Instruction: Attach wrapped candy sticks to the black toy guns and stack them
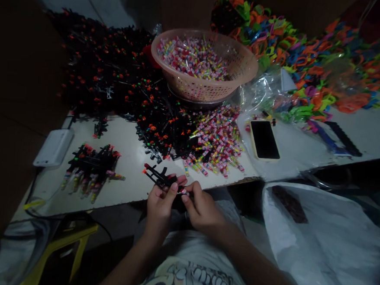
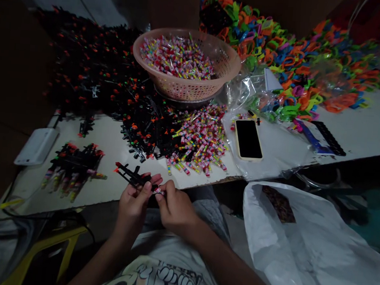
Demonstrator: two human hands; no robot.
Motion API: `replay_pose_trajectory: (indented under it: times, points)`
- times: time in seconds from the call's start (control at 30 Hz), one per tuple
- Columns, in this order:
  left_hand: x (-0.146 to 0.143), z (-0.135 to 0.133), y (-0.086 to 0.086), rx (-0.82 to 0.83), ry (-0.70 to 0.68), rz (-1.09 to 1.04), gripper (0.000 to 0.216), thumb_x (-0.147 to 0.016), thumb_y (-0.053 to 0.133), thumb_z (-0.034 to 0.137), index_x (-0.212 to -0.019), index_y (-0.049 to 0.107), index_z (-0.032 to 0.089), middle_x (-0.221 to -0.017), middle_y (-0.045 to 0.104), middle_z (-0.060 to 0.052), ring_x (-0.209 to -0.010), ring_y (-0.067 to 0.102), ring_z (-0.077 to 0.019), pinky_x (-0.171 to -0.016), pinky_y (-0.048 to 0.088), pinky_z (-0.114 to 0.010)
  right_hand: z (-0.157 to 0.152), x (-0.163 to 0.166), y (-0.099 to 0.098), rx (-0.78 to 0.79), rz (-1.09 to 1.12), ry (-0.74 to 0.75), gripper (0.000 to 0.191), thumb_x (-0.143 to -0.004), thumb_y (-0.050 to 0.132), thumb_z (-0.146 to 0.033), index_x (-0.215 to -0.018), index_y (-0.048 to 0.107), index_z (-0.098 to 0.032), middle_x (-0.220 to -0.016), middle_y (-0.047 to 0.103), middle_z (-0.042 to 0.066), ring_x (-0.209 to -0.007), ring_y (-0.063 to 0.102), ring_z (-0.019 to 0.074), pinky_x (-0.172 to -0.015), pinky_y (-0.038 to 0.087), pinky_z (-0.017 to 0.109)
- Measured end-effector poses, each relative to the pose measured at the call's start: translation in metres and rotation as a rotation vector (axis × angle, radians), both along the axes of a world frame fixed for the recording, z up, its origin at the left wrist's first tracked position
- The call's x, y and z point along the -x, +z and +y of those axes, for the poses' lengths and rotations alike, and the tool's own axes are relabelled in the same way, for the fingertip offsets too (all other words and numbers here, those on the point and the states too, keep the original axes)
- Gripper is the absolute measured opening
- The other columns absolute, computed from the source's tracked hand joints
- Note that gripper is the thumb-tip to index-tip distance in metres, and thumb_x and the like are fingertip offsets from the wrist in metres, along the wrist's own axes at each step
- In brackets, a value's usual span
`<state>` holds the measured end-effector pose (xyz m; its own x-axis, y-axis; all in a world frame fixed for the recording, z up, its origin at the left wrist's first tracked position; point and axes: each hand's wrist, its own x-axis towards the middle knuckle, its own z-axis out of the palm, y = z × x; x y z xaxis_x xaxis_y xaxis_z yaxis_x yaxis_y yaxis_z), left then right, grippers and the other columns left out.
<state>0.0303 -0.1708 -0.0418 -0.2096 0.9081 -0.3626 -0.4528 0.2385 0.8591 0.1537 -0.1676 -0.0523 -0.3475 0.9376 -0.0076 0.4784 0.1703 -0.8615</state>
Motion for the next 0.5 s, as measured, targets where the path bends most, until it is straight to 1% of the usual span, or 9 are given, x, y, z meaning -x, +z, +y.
replay_pose_trajectory:
  times: [0.07,0.13,0.2,0.3,0.4,0.5]
  points:
    - [-0.003,0.000,0.002,0.023,0.007,-0.025,0.045,-0.068,0.075,0.036,-0.103,0.055,0.016,-0.102,0.071,-0.013,-0.099,0.066,-0.0254,-0.089,0.048,-0.040,-0.002,0.007,-0.003,-0.096,-0.146,-0.092,0.012,-0.088,0.043,-0.032,-0.094,0.044,-0.021,-0.078,0.063,0.006,-0.067,0.058,0.0202,-0.061,0.040,0.030]
    - [-0.003,0.002,0.004,0.051,0.009,-0.052,0.045,-0.067,0.076,0.035,-0.103,0.057,0.016,-0.100,0.072,-0.012,-0.098,0.066,-0.0239,-0.089,0.048,-0.037,-0.001,0.011,-0.006,-0.205,-0.253,-0.138,0.015,-0.088,0.045,-0.033,-0.093,0.047,-0.020,-0.079,0.065,0.009,-0.071,0.059,0.0228,-0.064,0.040,0.032]
    - [-0.001,0.003,0.003,0.081,0.006,-0.084,0.045,-0.066,0.077,0.035,-0.103,0.058,0.015,-0.101,0.072,-0.012,-0.098,0.066,-0.0225,-0.088,0.048,-0.034,0.002,0.011,-0.009,-0.297,-0.328,-0.113,0.018,-0.089,0.045,-0.036,-0.093,0.050,-0.019,-0.080,0.065,0.010,-0.074,0.059,0.0243,-0.067,0.040,0.034]
    - [0.002,0.003,0.000,0.104,-0.020,-0.112,0.044,-0.068,0.076,0.034,-0.103,0.060,0.015,-0.107,0.070,-0.012,-0.101,0.064,-0.0217,-0.088,0.048,-0.032,0.005,0.007,-0.011,-0.365,-0.406,-0.073,0.022,-0.091,0.042,-0.038,-0.088,0.053,-0.019,-0.074,0.064,0.011,-0.069,0.057,0.0243,-0.065,0.039,0.036]
    - [0.003,-0.002,-0.003,0.100,-0.053,-0.112,0.040,-0.070,0.074,0.035,-0.103,0.061,0.016,-0.109,0.070,-0.012,-0.104,0.063,-0.0215,-0.091,0.046,-0.032,0.004,0.003,-0.009,-0.405,-0.407,-0.046,0.027,-0.093,0.038,-0.038,-0.082,0.055,-0.020,-0.068,0.062,0.010,-0.062,0.054,0.0218,-0.062,0.037,0.035]
    - [0.003,-0.007,-0.001,0.086,-0.072,-0.123,0.041,-0.067,0.076,0.038,-0.099,0.059,0.018,-0.105,0.071,-0.011,-0.104,0.063,-0.0227,-0.090,0.047,-0.034,0.004,0.001,-0.002,-0.450,-0.356,0.008,0.027,-0.093,0.040,-0.036,-0.078,0.055,-0.020,-0.065,0.060,0.007,-0.061,0.053,0.0193,-0.064,0.036,0.034]
